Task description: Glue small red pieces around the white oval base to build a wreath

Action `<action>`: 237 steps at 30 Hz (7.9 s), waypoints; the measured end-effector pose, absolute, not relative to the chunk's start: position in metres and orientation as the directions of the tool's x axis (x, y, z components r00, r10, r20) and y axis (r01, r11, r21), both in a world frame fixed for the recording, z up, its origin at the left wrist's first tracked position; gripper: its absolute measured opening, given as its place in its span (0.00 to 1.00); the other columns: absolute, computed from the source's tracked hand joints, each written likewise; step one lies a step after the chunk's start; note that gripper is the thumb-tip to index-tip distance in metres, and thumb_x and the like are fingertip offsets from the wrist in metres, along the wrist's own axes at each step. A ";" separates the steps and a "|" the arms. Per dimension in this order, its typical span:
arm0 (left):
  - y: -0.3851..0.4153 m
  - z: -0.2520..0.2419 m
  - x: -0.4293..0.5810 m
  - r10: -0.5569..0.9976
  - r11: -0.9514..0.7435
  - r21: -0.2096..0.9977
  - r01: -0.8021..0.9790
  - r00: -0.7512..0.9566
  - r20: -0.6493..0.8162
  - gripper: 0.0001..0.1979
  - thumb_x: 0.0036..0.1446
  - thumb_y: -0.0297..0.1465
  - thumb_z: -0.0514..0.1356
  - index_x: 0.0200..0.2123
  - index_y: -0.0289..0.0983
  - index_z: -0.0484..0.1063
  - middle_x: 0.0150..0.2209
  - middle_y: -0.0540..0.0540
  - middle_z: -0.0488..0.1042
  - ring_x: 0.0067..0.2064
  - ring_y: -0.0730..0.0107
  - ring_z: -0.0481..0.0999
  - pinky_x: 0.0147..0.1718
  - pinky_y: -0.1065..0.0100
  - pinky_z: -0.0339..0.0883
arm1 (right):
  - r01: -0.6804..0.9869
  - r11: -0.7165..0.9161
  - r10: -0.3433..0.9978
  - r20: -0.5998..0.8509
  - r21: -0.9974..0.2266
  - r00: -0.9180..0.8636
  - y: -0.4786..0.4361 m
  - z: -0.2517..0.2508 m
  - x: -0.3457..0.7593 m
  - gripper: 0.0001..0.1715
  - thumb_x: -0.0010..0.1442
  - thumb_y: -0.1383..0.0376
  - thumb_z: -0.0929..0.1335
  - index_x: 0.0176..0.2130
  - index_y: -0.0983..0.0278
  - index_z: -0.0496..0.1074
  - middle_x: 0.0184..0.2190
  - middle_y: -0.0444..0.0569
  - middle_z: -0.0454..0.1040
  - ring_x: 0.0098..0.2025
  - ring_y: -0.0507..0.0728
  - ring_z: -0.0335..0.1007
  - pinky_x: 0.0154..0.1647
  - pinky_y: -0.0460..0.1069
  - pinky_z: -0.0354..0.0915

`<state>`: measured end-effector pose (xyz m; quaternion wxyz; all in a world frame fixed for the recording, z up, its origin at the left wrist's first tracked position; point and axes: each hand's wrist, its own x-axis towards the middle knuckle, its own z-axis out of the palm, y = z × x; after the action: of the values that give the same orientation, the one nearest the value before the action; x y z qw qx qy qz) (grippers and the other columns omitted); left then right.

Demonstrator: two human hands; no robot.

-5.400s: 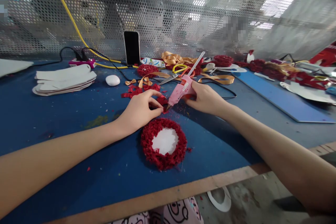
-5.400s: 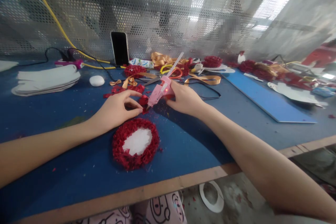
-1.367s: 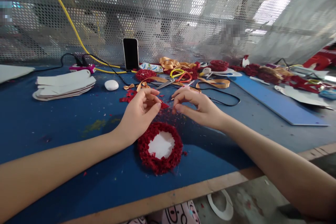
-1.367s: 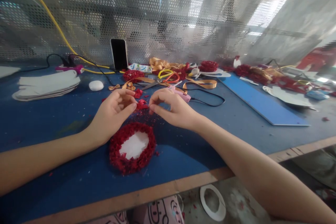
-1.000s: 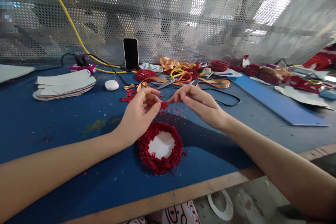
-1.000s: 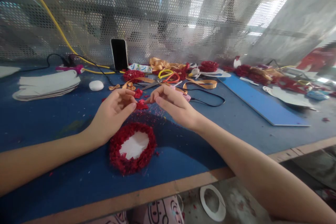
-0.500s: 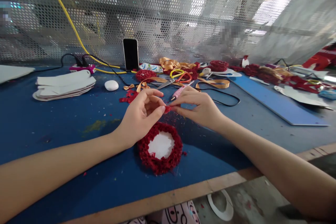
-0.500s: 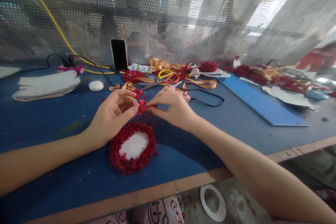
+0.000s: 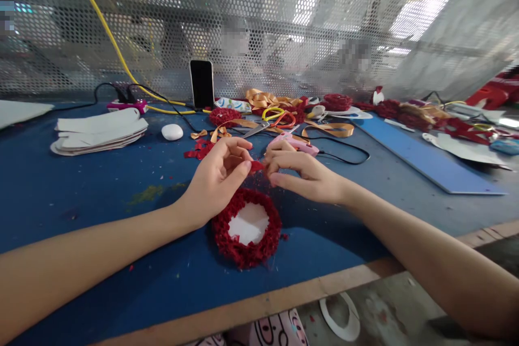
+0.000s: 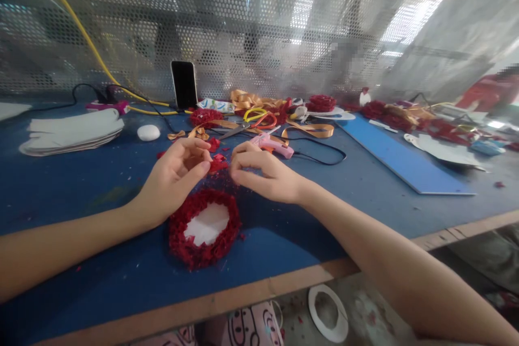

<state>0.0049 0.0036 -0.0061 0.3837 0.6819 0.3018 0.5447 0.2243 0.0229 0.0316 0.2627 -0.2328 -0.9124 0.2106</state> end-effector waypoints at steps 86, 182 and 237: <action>0.003 -0.001 0.006 0.944 -0.271 0.958 -0.089 0.168 0.283 0.24 0.46 0.37 0.74 0.44 0.37 0.70 0.35 0.46 0.82 0.39 0.62 0.83 0.42 0.64 0.76 | 0.326 0.762 0.644 0.597 -0.560 -0.478 0.020 0.019 0.216 0.04 0.59 0.64 0.73 0.33 0.63 0.80 0.30 0.48 0.80 0.33 0.54 0.74 0.37 0.50 0.69; 0.008 -0.001 0.004 0.898 -0.153 0.988 0.036 0.421 0.124 0.14 0.50 0.41 0.70 0.35 0.36 0.80 0.34 0.47 0.80 0.36 0.66 0.77 0.41 0.64 0.70 | 0.314 0.837 0.527 0.510 -0.448 -0.679 0.022 0.023 0.219 0.07 0.68 0.63 0.64 0.39 0.64 0.69 0.35 0.48 0.73 0.36 0.53 0.67 0.40 0.48 0.66; 0.013 -0.008 0.004 0.968 -0.057 0.980 -0.193 0.230 0.102 0.11 0.42 0.34 0.75 0.28 0.36 0.79 0.28 0.51 0.77 0.30 0.75 0.72 0.37 0.70 0.67 | 0.526 0.496 0.862 0.466 -0.691 -0.200 0.032 0.024 0.223 0.29 0.69 0.51 0.61 0.27 0.65 0.77 0.22 0.46 0.71 0.28 0.52 0.66 0.35 0.49 0.60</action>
<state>0.0045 0.0133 -0.0082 0.5801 0.5279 0.3671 0.5001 0.2231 0.0318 0.0244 0.4311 -0.4628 -0.7497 0.1949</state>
